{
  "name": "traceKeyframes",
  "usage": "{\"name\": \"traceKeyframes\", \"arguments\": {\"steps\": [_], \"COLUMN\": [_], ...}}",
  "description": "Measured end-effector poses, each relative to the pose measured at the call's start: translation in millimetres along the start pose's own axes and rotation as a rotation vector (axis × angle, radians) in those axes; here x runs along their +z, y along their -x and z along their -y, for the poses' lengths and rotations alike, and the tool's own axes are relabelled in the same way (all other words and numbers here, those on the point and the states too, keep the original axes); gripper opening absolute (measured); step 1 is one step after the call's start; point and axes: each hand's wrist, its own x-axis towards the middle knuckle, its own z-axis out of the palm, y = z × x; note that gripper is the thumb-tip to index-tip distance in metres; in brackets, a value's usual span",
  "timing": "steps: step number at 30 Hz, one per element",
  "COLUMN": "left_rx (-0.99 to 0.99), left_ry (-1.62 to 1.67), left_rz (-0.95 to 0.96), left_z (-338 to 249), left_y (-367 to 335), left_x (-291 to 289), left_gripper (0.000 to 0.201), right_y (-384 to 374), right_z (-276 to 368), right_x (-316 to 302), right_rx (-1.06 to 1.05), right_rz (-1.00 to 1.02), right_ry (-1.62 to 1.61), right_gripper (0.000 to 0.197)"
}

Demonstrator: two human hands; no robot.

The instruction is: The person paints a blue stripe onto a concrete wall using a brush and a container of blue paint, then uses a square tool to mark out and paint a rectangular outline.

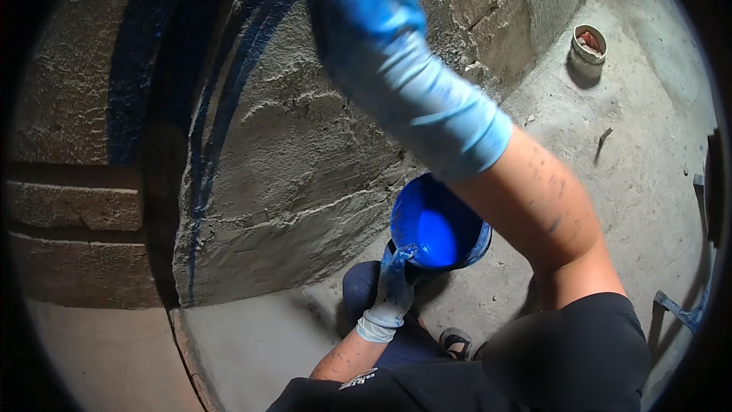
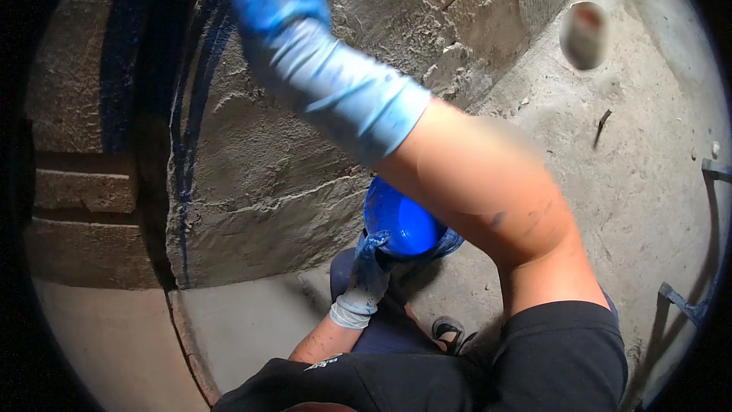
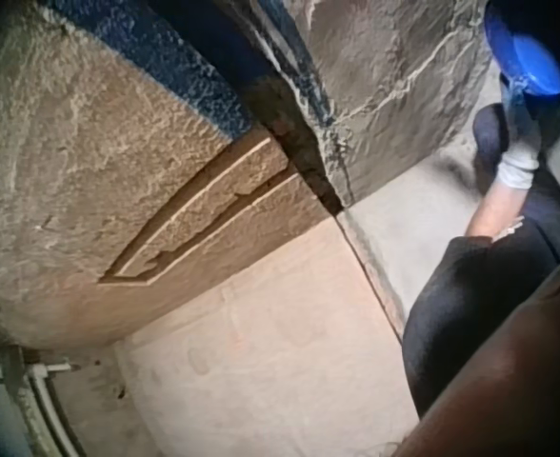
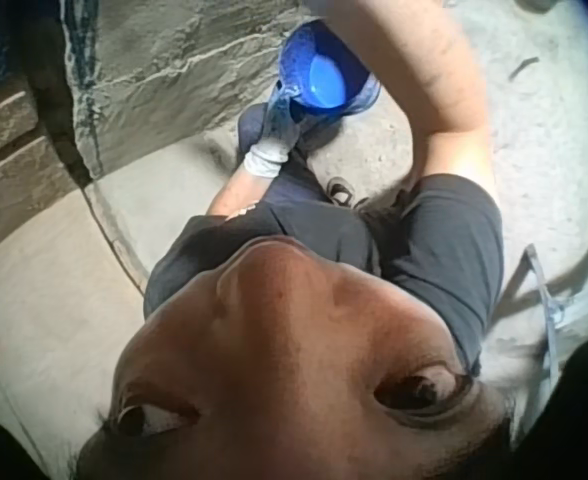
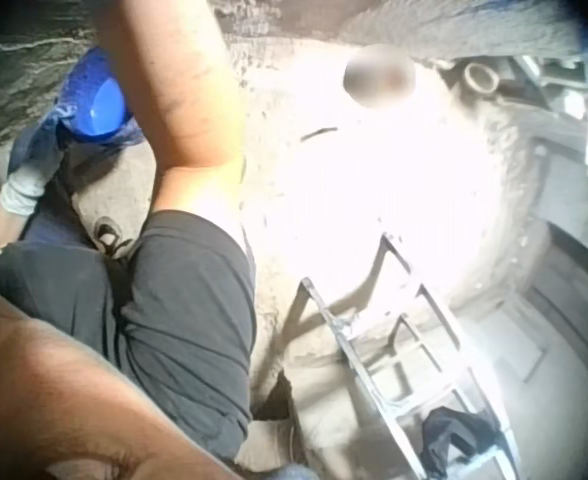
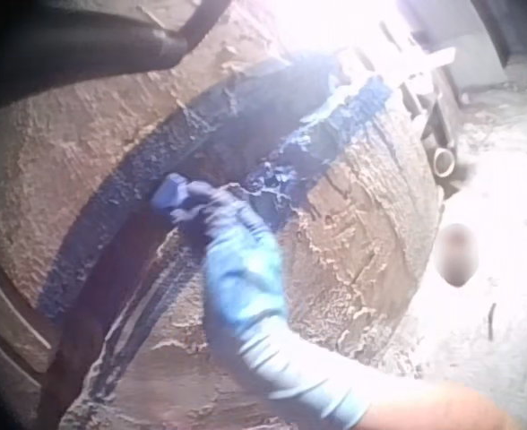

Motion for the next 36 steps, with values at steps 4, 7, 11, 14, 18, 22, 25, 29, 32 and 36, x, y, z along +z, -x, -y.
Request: {"name": "traceKeyframes", "arguments": {"steps": [4, 7, 11, 14, 18, 22, 25, 29, 32, 36], "left_rx": [-0.029, 0.082, 0.189, 0.131, 0.222, 0.194, 0.073, 0.316, 0.084, -0.275], "left_ry": [-0.188, -0.273, -0.389, -0.322, -0.5, -0.402, -0.225, -0.514, -0.028, 0.782], "left_rz": [0.042, 0.042, 0.049, -0.099, -0.073, -0.056, -0.095, -0.098, -0.023, -0.171], "left_z": [-37.7, -15.8, -11.4, -26.8, -39.5, -22.2, -35.6, -12.2, -8.4, -7.7], "left_y": [-12.5, -5.9, -1.2, -5.4, 0.3, 5.6, 3.7, 14.3, 12.9, 8.2], "left_x": [0.9, -6.1, -11.5, -1.1, -10.2, -14.4, -10.6, -20.1, -19.6, -11.7], "left_gripper": [0.05, 0.05, 0.049, 0.036, 0.041, 0.048, 0.04, 0.032, 0.034, 0.035], "right_y": [51.2, 20.6, 14.4, 49.7, 42.8, 40.4, 59.3, 61.3, 52.1, 30.3], "right_z": [45.2, 25.3, 53.3, 62.9, 73.9, 65.9, 77.3, 86.3, 75.4, 57.3], "right_x": [39.0, 17.1, 35.8, 49.4, 47.0, 62.6, 77.8, 56.7, 53.6, 40.2], "right_rx": [0.587, 0.305, 0.504, 0.702, 0.626, 0.528, 0.694, 0.648, 0.198, -0.24], "right_rz": [-0.169, -0.029, -0.242, -0.109, -0.043, -0.235, -0.135, 0.089, 0.49, 0.834], "right_ry": [-0.115, 0.04, -0.131, -0.007, 0.056, -0.151, -0.117, 0.126, 0.382, 0.81], "right_gripper": [0.023, 0.019, 0.023, 0.025, 0.022, 0.017, 0.018, 0.018, 0.019, 0.025]}}
